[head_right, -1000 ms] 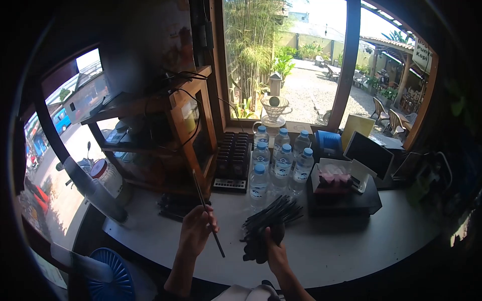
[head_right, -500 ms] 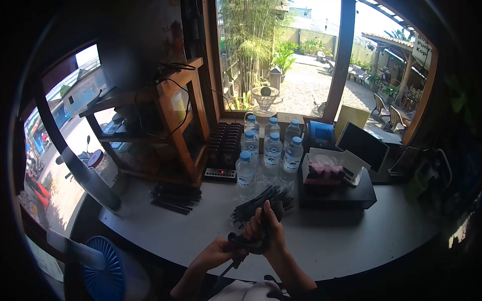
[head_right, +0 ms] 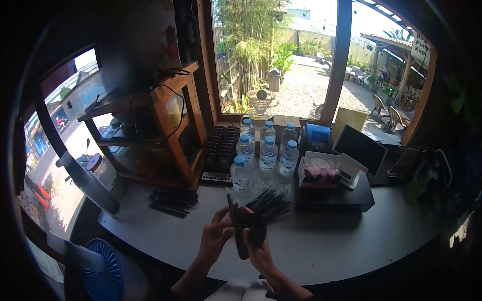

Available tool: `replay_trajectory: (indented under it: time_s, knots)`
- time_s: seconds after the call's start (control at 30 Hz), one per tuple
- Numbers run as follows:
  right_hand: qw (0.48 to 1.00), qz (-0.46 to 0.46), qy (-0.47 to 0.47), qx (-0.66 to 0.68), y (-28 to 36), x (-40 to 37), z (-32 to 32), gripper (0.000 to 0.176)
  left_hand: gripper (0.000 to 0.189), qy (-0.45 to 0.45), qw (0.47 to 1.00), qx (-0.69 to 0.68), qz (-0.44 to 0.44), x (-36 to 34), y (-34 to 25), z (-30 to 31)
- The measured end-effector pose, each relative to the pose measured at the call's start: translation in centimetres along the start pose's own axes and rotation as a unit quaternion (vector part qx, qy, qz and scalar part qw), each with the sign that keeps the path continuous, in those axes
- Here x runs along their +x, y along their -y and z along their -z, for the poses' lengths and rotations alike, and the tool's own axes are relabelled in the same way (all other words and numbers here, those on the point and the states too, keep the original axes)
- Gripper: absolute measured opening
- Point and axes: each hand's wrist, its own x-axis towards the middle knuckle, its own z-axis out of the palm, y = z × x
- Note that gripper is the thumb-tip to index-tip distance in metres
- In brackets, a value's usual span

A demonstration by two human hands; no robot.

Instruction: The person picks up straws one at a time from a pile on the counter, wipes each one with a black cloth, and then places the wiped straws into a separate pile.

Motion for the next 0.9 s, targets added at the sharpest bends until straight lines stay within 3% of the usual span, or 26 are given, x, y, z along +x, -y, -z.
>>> replay_trajectory:
  time_s: [0.03, 0.13, 0.17, 0.3, 0.4, 0.53, 0.67, 0.77, 0.87, 0.9]
  knots:
    - [0.995, -0.083, 0.029, -0.036, -1.4, -0.5, -0.5, 0.049, 0.018, -0.012, 0.998, -0.05, 0.036, 0.2, -1.2, -0.5]
    - [0.996, -0.075, -0.024, -0.049, -2.2, -1.4, -1.2, 0.033, 0.016, -0.018, 0.986, 0.138, -0.088, 1.0, -1.1, 0.3]
    - [0.995, -0.055, -0.019, -0.084, -2.1, -1.3, -1.0, 0.029, 0.015, -0.011, 0.984, 0.145, -0.1, 1.1, -1.2, 0.5]
    - [0.983, -0.019, -0.009, -0.184, -1.7, -0.2, 0.3, 0.024, 0.013, -0.048, 0.996, -0.017, -0.077, 0.8, -1.1, -1.0]
    - [0.967, -0.014, -0.009, -0.254, -1.5, 0.3, 0.7, 0.017, 0.011, -0.073, 0.993, -0.091, 0.001, 0.5, -0.6, -0.8]
    - [0.929, 0.034, -0.029, -0.367, -3.5, 0.9, 2.9, 0.01, 0.016, -0.112, 0.985, -0.1, -0.089, 2.7, -2.5, 1.5]
    - [0.922, 0.025, -0.08, -0.379, -5.0, 1.6, 7.2, 0.012, 0.008, -0.086, 0.993, -0.086, -0.008, 4.3, -2.8, 3.9]
    - [0.98, -0.025, -0.132, -0.149, -6.4, 1.7, 10.1, 0.016, 0.006, -0.072, 0.991, -0.1, 0.045, 4.6, -0.6, 3.6]
    - [0.986, -0.093, -0.034, -0.137, -3.1, 1.8, 9.6, 0.021, 0.006, -0.071, 0.981, -0.159, 0.091, 4.2, 2.2, 2.4]
    - [0.99, -0.058, 0.028, -0.123, -2.0, 2.1, 9.0, 0.034, 0.006, -0.072, 0.975, -0.181, 0.104, 4.1, 2.8, 1.9]
